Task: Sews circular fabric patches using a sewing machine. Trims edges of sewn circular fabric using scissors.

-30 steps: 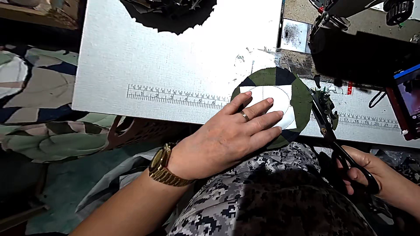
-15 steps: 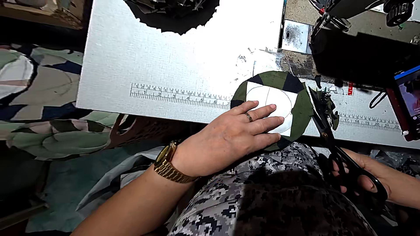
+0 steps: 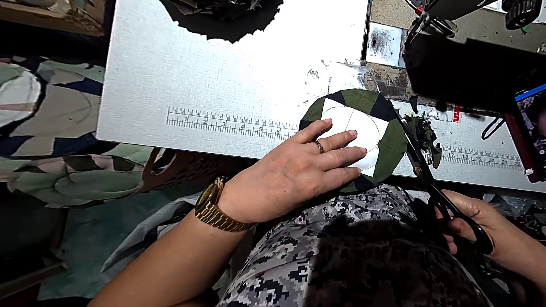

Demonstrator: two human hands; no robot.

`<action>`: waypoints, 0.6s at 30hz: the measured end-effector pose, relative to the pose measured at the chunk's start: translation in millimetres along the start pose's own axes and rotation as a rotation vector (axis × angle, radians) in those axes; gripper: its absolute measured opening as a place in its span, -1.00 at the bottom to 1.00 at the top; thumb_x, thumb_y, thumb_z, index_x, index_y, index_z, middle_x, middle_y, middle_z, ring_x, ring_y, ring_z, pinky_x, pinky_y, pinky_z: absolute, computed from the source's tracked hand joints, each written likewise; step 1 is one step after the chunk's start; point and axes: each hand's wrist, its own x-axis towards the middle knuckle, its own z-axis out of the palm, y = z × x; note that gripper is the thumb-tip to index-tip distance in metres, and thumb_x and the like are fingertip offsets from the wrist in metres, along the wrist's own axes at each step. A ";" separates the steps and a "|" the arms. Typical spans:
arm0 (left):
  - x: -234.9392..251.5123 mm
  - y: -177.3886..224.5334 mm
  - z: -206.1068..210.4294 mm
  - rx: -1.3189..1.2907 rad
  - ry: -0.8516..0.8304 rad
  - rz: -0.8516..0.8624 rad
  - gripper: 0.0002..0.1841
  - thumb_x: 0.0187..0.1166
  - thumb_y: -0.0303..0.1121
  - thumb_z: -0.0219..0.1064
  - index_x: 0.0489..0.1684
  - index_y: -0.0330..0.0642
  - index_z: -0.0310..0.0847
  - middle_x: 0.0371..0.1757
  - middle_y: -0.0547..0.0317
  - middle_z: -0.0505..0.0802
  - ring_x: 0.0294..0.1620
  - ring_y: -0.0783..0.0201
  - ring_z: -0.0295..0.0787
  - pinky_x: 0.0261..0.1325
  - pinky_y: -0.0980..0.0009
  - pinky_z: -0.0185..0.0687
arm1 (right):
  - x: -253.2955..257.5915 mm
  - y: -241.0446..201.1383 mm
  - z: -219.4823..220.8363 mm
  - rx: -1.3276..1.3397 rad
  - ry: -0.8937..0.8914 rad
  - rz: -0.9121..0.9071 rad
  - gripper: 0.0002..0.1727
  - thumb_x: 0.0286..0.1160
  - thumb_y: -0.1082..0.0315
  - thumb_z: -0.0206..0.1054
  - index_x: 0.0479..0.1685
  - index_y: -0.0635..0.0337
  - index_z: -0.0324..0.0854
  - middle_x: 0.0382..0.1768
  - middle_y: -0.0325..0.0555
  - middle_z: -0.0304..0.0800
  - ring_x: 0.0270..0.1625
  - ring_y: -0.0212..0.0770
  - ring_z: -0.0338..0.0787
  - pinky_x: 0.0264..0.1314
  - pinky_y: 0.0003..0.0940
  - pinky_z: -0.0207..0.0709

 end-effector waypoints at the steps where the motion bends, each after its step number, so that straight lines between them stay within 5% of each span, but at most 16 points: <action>1: 0.8 2.8 0.2 0.038 0.002 0.000 -0.67 0.71 -0.43 0.12 0.24 -0.07 0.79 0.54 0.06 0.73 0.70 -0.11 0.47 0.71 -0.35 0.16 | -0.4 0.0 1.5 0.004 0.006 0.005 -0.55 0.48 -0.32 0.32 -0.25 -0.14 0.59 -0.54 -0.51 0.58 -0.60 -0.61 0.64 -0.60 -0.68 0.61; 5: 4.5 18.0 8.4 0.171 0.004 -0.053 -0.63 0.76 -0.45 0.07 0.39 -0.04 0.69 0.62 -0.01 0.64 0.73 -0.15 0.41 0.70 -0.30 0.18 | -1.1 3.9 -0.5 -0.003 -0.039 0.012 -0.49 0.45 -0.37 0.31 -0.20 -0.11 0.57 -0.51 -0.48 0.62 -0.55 -0.58 0.67 -0.56 -0.67 0.61; 9: 4.6 20.6 13.6 0.132 0.023 -0.087 -0.65 0.74 -0.47 0.08 0.27 -0.06 0.77 0.56 -0.03 0.70 0.67 -0.18 0.50 0.63 -0.24 0.37 | -1.6 8.5 -9.8 -0.031 -0.190 0.034 -0.25 0.32 -0.57 0.21 -0.03 -0.03 0.52 -0.38 -0.40 0.64 -0.45 -0.55 0.66 -0.53 -0.65 0.53; 18: 2.2 19.8 14.8 0.016 0.001 -0.022 -0.64 0.75 -0.46 0.08 0.31 0.00 0.76 0.58 0.11 0.70 0.71 -0.10 0.46 0.68 -0.23 0.33 | 5.0 3.8 -14.0 -0.036 -0.249 0.074 -0.16 0.22 -0.65 0.18 0.02 -0.03 0.47 -0.34 -0.36 0.65 -0.41 -0.49 0.72 -0.56 -0.60 0.57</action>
